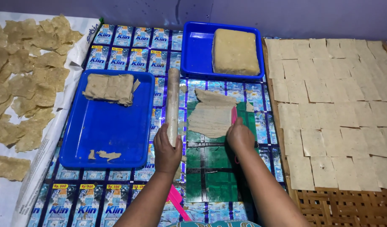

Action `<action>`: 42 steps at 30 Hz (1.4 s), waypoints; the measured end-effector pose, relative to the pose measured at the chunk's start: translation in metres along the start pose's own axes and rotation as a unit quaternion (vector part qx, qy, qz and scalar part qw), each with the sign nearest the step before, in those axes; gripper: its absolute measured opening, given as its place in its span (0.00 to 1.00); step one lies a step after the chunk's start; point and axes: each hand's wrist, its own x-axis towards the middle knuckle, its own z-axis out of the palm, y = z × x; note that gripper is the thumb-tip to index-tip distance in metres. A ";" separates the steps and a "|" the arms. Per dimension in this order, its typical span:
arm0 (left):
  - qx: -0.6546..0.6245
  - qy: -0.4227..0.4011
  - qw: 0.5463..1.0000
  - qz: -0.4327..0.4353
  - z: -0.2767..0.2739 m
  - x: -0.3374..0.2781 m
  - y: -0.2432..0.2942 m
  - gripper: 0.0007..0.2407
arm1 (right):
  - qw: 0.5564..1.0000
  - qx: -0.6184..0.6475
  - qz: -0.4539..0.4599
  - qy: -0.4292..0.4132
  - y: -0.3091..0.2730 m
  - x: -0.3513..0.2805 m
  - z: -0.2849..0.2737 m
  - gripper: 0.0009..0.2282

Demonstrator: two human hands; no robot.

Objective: Rolling out dough, cutting it into squares, and placing the squares onto a bamboo drying tray.

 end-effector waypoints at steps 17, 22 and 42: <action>-0.002 0.011 1.000 0.016 -0.003 0.000 0.003 0.22 | 0.996 0.026 -0.072 -0.056 -0.037 -0.112 0.043 0.17; 0.000 0.022 0.999 0.029 -0.001 -0.001 -0.001 0.22 | 0.996 0.022 -0.078 -0.038 -0.036 -0.105 0.065 0.17; -0.007 0.034 0.998 0.047 0.000 0.002 -0.003 0.22 | 0.998 0.003 -0.066 -0.014 -0.075 -0.016 0.048 0.14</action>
